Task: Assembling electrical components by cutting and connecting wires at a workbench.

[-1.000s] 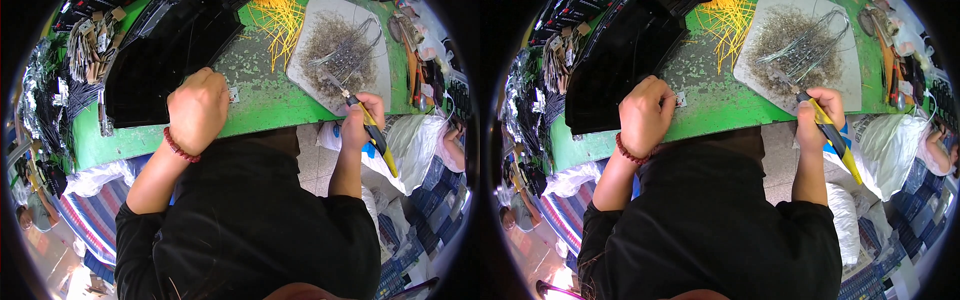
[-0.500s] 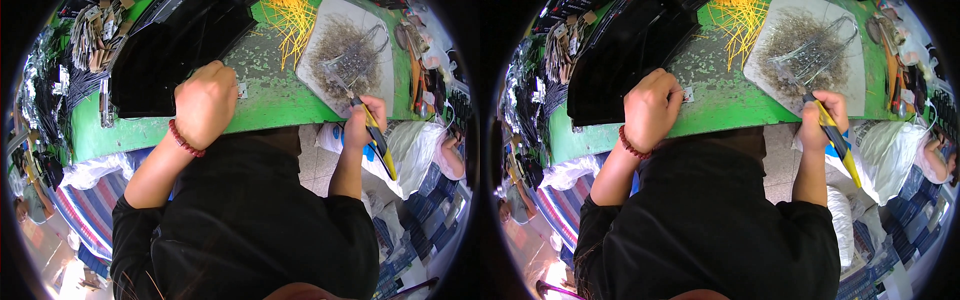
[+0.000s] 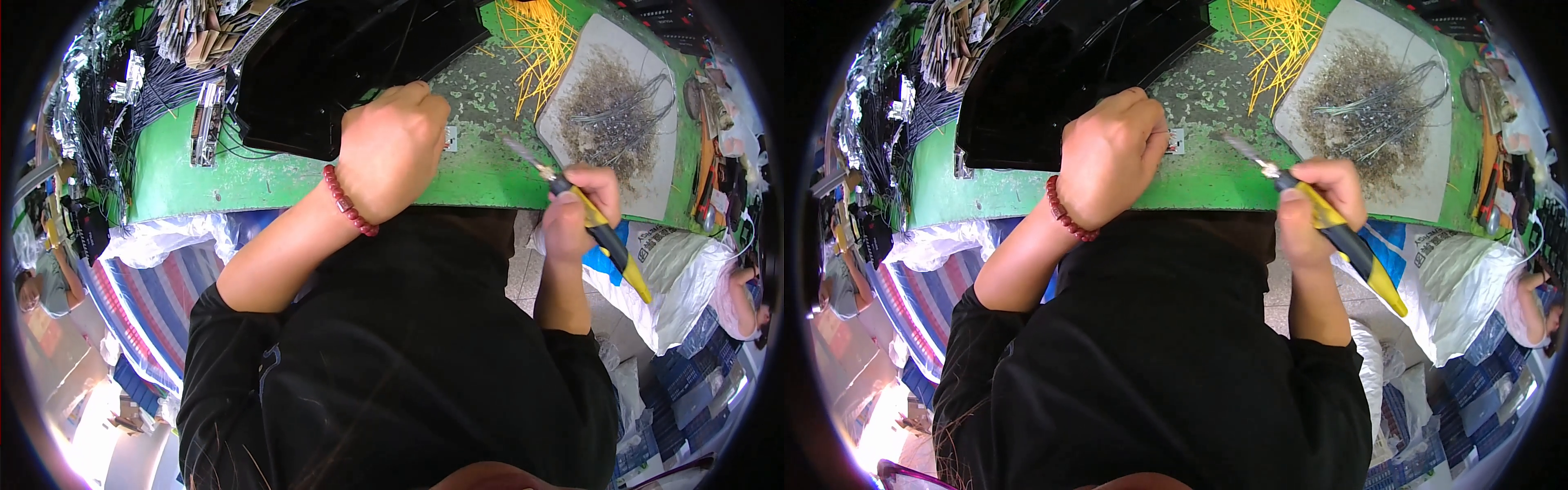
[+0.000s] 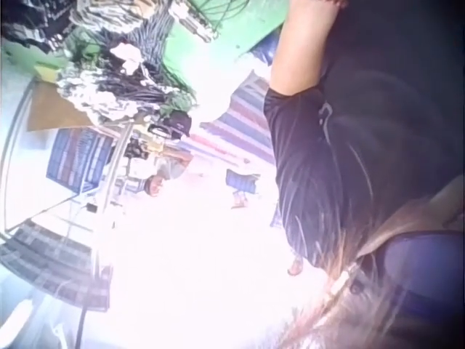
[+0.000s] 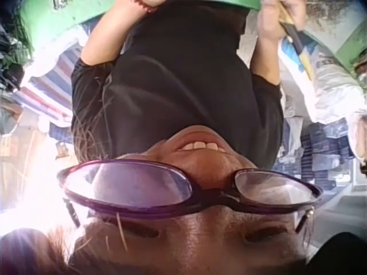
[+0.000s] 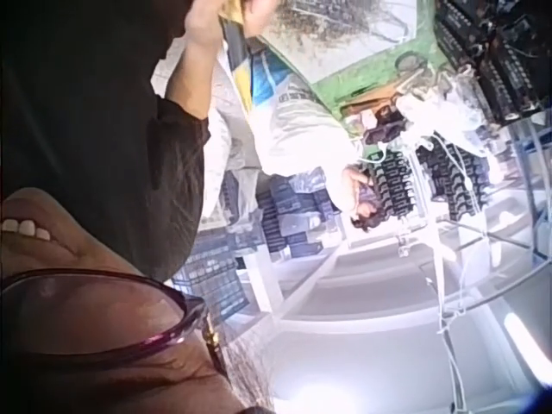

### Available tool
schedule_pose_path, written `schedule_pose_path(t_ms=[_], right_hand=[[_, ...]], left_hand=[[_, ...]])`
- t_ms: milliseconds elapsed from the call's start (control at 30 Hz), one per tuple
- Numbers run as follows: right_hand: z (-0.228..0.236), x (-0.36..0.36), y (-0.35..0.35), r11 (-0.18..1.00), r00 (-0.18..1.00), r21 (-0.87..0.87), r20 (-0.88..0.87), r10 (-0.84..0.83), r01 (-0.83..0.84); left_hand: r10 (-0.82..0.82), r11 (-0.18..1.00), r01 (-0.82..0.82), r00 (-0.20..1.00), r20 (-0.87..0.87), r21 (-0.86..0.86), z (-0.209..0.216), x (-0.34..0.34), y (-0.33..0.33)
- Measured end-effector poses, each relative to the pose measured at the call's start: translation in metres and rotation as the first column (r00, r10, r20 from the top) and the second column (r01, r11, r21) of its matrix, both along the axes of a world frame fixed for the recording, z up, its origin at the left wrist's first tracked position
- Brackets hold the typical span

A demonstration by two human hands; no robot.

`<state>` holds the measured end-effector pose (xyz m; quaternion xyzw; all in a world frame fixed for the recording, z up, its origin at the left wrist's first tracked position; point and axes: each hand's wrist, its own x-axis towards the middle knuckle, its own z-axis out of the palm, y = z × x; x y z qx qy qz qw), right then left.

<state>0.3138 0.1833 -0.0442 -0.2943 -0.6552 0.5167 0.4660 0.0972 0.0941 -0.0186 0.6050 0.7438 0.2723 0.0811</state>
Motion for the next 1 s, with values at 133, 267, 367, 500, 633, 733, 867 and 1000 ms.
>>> schedule_pose_path(t_ms=[133,267,367,500,633,733,867,1000], right_hand=[[-0.002,-0.019,-0.011,0.984,0.992,-0.135,0.004,0.122,-0.121],[-0.004,-0.021,-0.009,0.988,0.988,-0.070,0.069,0.141,-0.136],[-0.004,-0.022,-0.008,0.983,0.982,-0.084,0.078,0.170,-0.163],[0.000,-0.023,-0.009,0.981,0.978,-0.076,0.095,0.183,-0.177],[0.001,-0.024,-0.008,0.979,0.971,-0.081,0.131,0.198,-0.189],[-0.008,-0.023,-0.009,0.987,0.985,-0.057,0.067,0.156,-0.152],[-0.007,-0.021,-0.009,0.990,0.991,-0.048,0.025,0.133,-0.132],[-0.007,-0.021,-0.008,0.989,0.987,-0.028,0.064,0.144,-0.142]], left_hand=[[-0.014,1.000,0.014,1.000,-0.006,-0.003,0.001,-0.001,0.000],[-0.016,1.000,0.016,1.000,-0.006,0.002,0.001,-0.001,0.000],[-0.020,1.000,0.020,1.000,-0.002,-0.001,0.000,-0.002,-0.001],[-0.027,1.000,0.027,1.000,0.008,0.001,-0.001,-0.002,-0.001],[-0.040,0.999,0.040,0.999,0.017,0.003,-0.001,-0.003,-0.001],[-0.036,0.999,0.036,0.999,0.001,0.005,-0.001,-0.003,0.000],[-0.035,0.999,0.035,0.999,-0.006,0.011,-0.001,-0.003,0.000],[-0.029,0.999,0.029,1.000,-0.005,0.019,-0.001,-0.003,0.000]])
